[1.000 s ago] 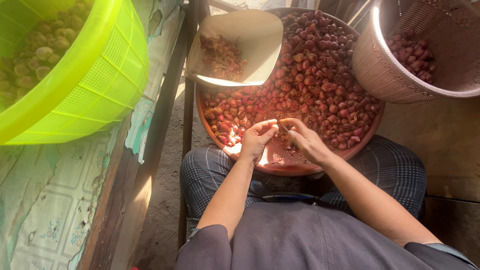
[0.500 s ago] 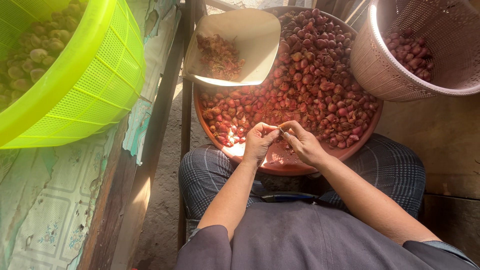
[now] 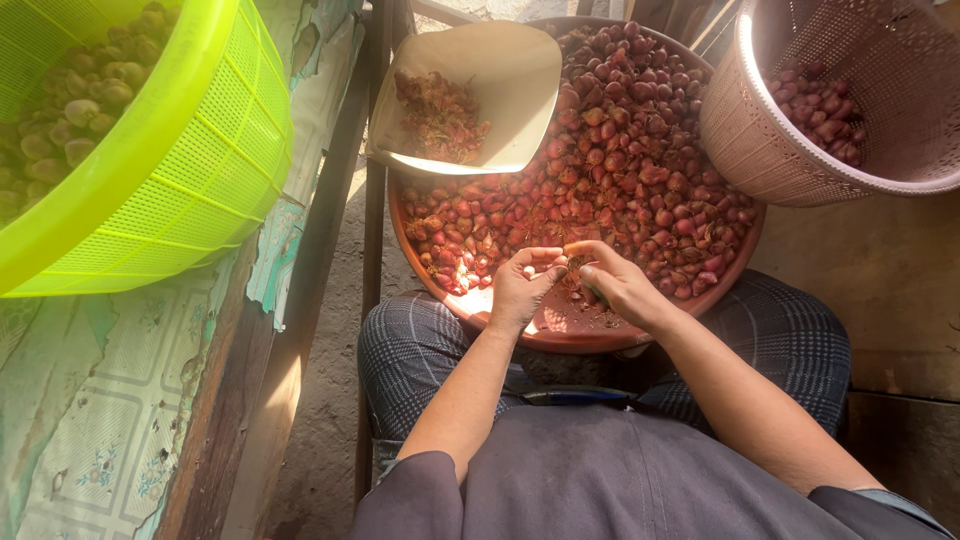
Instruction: The person sits with a large basin of unpeeled shallots between their legs and peels the outer skins off the shallots one at a time by hand, using a small green peeler. Peeled shallots are placed into a green basket on the left and discarded peels collect on a paper sheet beside the basin.
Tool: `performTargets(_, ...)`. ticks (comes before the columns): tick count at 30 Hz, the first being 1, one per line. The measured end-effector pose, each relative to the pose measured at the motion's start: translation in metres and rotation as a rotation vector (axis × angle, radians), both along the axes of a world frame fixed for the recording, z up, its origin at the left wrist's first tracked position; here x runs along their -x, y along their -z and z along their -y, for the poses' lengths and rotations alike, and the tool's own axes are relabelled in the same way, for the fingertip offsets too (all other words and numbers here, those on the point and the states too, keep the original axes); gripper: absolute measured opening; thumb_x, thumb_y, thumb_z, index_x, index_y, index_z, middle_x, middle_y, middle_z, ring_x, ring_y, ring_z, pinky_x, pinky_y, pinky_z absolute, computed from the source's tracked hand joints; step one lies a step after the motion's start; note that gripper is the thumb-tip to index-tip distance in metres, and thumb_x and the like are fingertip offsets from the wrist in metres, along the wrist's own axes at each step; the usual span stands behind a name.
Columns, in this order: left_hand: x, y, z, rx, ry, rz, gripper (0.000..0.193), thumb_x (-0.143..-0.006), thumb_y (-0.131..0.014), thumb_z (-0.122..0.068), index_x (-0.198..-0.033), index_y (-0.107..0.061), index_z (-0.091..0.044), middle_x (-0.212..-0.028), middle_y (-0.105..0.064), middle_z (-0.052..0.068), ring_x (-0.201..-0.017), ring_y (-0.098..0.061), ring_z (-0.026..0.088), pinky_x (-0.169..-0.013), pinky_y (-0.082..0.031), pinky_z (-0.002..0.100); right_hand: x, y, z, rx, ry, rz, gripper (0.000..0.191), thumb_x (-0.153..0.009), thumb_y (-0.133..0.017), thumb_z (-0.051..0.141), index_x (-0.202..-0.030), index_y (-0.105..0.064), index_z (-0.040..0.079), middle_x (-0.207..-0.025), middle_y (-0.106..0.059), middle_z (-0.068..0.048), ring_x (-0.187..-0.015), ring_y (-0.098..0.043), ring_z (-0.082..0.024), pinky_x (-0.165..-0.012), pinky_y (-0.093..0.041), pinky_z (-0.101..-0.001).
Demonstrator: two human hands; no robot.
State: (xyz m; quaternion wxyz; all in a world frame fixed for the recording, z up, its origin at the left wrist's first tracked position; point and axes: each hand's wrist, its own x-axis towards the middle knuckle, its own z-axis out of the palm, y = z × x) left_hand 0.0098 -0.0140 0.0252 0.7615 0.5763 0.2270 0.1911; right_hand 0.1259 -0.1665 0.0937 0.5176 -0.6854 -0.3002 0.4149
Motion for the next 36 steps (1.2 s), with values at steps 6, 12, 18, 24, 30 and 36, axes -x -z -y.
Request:
performTargets(6,0.002,-0.002,-0.001,0.070,-0.023,0.133,0.027,-0.087,-0.080,0.004,-0.109,-0.067,-0.005,-0.100,-0.075,0.005,-0.095,-0.071,0.010,-0.090,-0.059,0.026,0.006,-0.004,-0.004,0.042,-0.017,0.050,0.032,-0.106,-0.045,0.021,-0.134,-0.059,0.012,-0.074,-0.052,0.002,-0.064,-0.050,-0.007,-0.056,-0.044,-0.0253)
performTargets(12,0.004,-0.005,-0.002,0.182,-0.018,0.105,0.024,-0.087,-0.076,0.002,-0.110,-0.070,-0.005,-0.102,-0.077,0.005,-0.094,-0.073,0.011,-0.088,-0.059,0.027,0.004,-0.008,-0.003,-0.008,0.006,-0.046,0.037,-0.104,-0.045,0.020,-0.139,-0.055,0.016,-0.070,-0.053,0.002,-0.063,-0.048,-0.007,-0.056,-0.040,-0.0245)
performTargets(18,0.002,-0.002,0.002,0.236,-0.058,0.137,0.021,-0.093,-0.077,0.003,-0.113,-0.071,0.000,-0.100,-0.076,0.009,-0.090,-0.071,0.014,-0.087,-0.058,0.029,0.005,0.002,-0.003,0.027,-0.027,0.053,0.032,-0.104,-0.049,0.020,-0.135,-0.057,0.014,-0.072,-0.052,0.002,-0.065,-0.049,-0.006,-0.058,-0.042,-0.0242)
performTargets(24,0.000,0.004,0.001,0.252,-0.074,0.164,0.032,-0.086,-0.078,0.004,-0.113,-0.064,-0.005,-0.106,-0.075,0.008,-0.100,-0.071,0.013,-0.094,-0.059,0.028,0.002,0.016,-0.007,-0.038,0.106,-0.078,0.030,-0.105,-0.051,0.019,-0.133,-0.058,0.010,-0.077,-0.055,0.001,-0.066,-0.053,-0.006,-0.057,-0.046,-0.0239)
performTargets(30,-0.002,0.002,0.006,0.158,0.031,0.177,0.037,-0.084,-0.078,0.006,-0.113,-0.060,-0.007,-0.106,-0.073,0.007,-0.101,-0.071,0.014,-0.094,-0.059,0.031,-0.002,0.024,-0.008,-0.018,0.225,-0.043,0.020,-0.098,-0.064,0.017,-0.113,-0.062,0.004,-0.079,-0.067,-0.001,-0.059,-0.056,-0.007,-0.050,-0.044,-0.0254)
performTargets(36,0.001,0.007,-0.008,0.233,0.042,0.225,0.036,-0.084,-0.076,0.007,-0.112,-0.058,-0.007,-0.101,-0.072,0.009,-0.096,-0.071,0.016,-0.091,-0.059,0.032,-0.005,0.021,-0.013,0.103,0.161,0.280,0.018,-0.099,-0.071,0.019,-0.098,-0.066,0.001,-0.071,-0.062,-0.006,-0.061,-0.055,-0.010,-0.054,-0.045,-0.0283)
